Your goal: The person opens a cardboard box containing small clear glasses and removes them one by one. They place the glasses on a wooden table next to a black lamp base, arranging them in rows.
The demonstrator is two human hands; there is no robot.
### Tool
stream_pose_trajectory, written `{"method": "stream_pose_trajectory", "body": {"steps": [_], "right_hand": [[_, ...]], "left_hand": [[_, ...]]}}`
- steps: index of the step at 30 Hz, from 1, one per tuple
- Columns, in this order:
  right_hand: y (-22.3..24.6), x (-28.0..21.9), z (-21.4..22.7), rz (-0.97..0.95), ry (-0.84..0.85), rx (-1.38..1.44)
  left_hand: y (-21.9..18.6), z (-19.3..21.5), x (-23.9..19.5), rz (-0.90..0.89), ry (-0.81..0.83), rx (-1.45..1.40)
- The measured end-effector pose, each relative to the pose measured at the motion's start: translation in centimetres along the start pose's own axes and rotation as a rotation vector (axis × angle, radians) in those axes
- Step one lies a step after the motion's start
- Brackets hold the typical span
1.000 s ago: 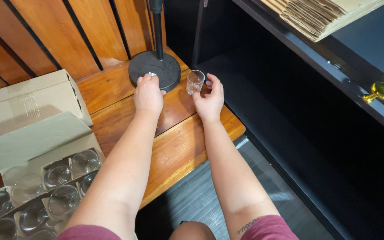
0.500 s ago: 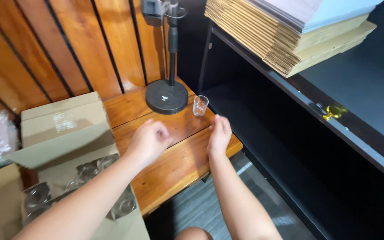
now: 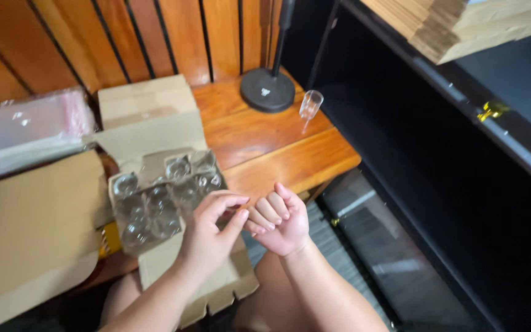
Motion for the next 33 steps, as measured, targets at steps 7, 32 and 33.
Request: {"method": "stream_pose_trajectory", "body": {"steps": [7, 32, 33], "right_hand": [[-4.4, -0.3, -4.0, -0.039, -0.009, 0.041], [-3.5, -1.7, 2.5, 0.251, -0.506, -0.491], [-2.4, -2.7, 3.9, 0.32, -0.593, -0.555]], "left_hand": [[-8.3, 3.3, -1.5, -0.144, -0.012, 0.051], [-0.4, 11.9, -5.8, -0.004, -0.057, 0.198], [0.9, 13.1, -6.3, 0.026, -0.106, 0.25]]}}
Point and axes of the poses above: each hand's wrist, its own x-axis towards the middle knuckle, its own z-axis out of the back of the hand, y = z × x, the point moved 9 cm from there along x, towards the middle knuckle, and after that the axes turned 7 degrees about -z, right-handed, at the moved point
